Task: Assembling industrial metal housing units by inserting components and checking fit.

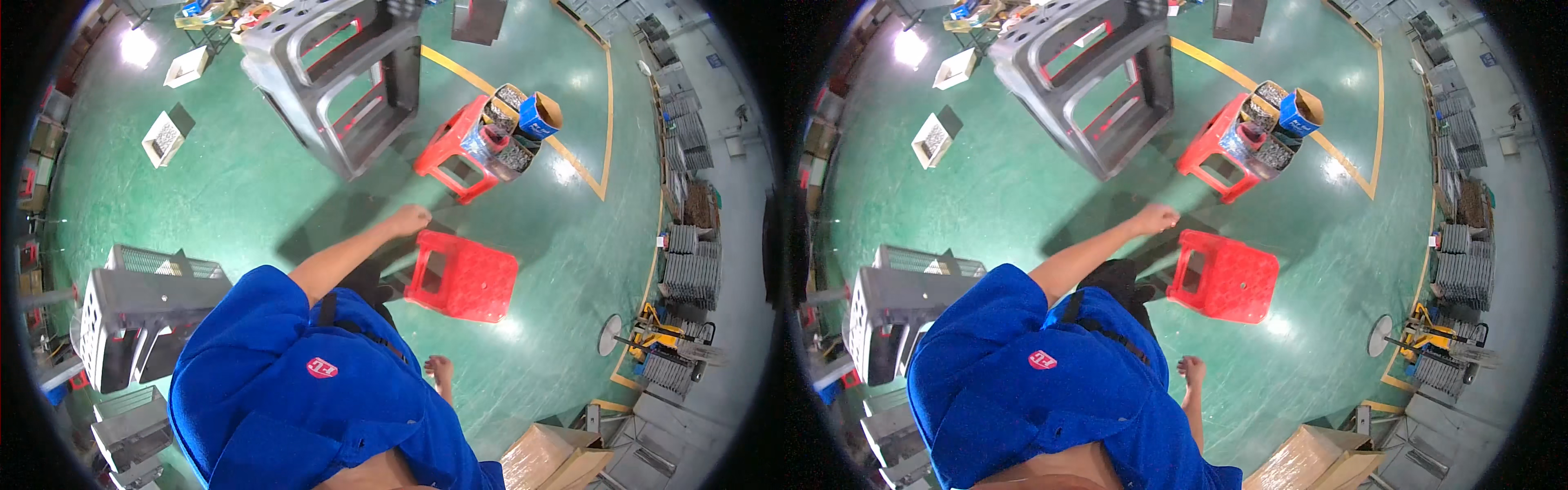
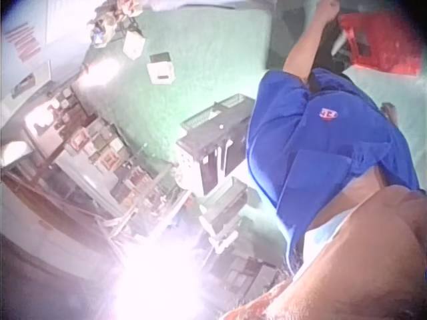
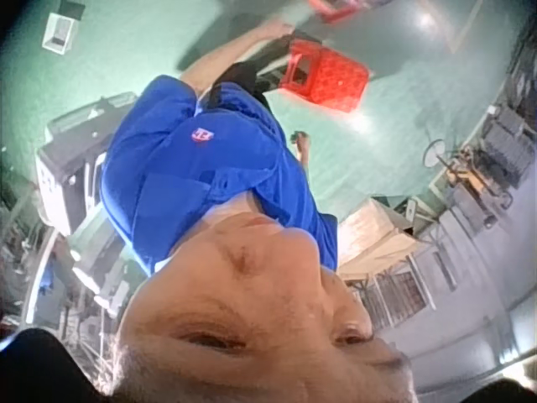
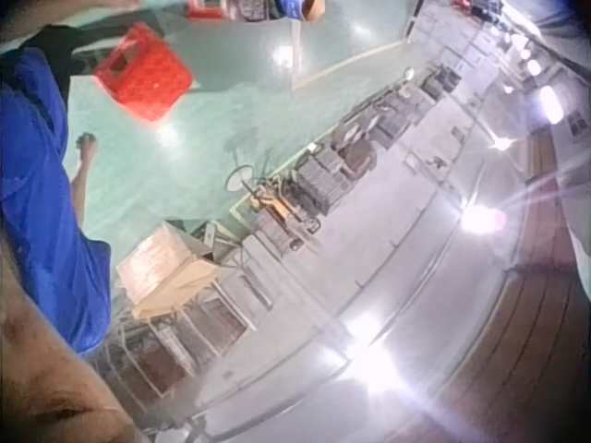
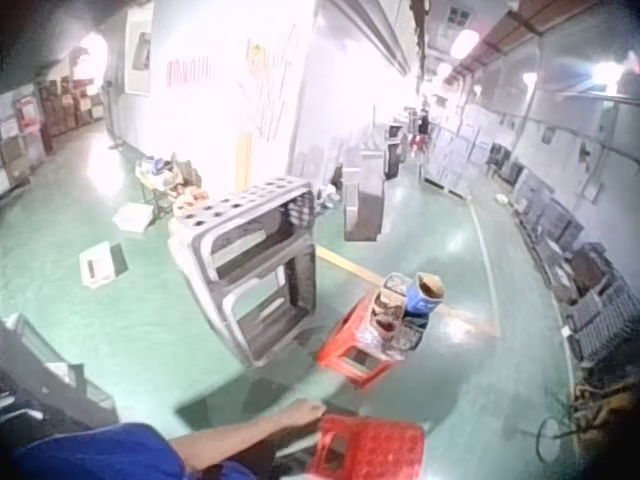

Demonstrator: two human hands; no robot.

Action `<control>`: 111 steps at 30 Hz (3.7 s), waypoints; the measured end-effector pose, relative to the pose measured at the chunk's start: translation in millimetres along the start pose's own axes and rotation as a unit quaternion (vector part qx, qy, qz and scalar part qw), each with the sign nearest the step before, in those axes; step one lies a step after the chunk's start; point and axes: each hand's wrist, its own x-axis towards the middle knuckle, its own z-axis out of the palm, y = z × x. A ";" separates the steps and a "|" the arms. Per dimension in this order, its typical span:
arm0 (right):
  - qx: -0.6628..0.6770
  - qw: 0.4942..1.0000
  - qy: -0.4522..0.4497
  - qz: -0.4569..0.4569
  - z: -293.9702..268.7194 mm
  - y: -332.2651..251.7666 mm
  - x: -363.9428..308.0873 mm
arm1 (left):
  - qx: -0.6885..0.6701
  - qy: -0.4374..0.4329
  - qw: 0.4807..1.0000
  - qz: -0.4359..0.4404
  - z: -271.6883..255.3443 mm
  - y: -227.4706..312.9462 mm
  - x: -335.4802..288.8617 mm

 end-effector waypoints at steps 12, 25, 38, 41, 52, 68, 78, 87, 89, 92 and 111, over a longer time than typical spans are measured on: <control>-0.085 0.996 0.000 0.028 5.3 -228.9 97.0 | -0.021 0.172 0.983 -0.063 -20.7 -3.9 487.8; 0.056 0.993 0.026 0.101 5.3 -262.7 102.4 | 0.292 -0.032 0.953 -0.075 43.9 -29.9 610.1; 0.097 0.993 -0.007 0.060 -24.2 -319.3 171.5 | -0.422 -0.043 0.849 -0.316 8.0 -57.5 628.6; 0.090 0.994 -0.015 0.057 -33.8 -306.4 169.6 | -0.584 -0.064 0.737 -0.335 -5.8 -25.9 614.9; 0.016 0.988 -0.088 -0.128 -87.3 -381.4 205.0 | -0.678 -0.171 0.713 -0.056 -60.0 119.6 455.1; -0.174 0.668 -0.524 -0.498 139.5 -482.0 -34.5 | -0.674 0.233 0.700 0.027 29.6 172.0 -68.3; -0.328 0.408 -0.678 -0.516 250.5 -312.4 -210.8 | -0.602 0.584 0.526 0.138 88.7 184.5 -322.4; -0.301 0.390 -0.768 -0.410 308.3 -129.2 -349.9 | -0.516 0.746 0.398 0.136 133.0 190.5 -544.7; -0.288 0.456 -0.769 -0.343 332.6 -105.1 -368.3 | -0.497 0.755 0.388 0.179 134.7 193.6 -581.9; -0.257 0.507 -0.742 -0.355 393.0 -80.2 -370.1 | -0.502 0.769 0.355 0.175 140.4 189.0 -618.7; -0.419 0.388 -0.810 -0.131 591.5 152.6 -511.3 | -0.546 0.767 0.179 0.287 74.5 146.4 -884.7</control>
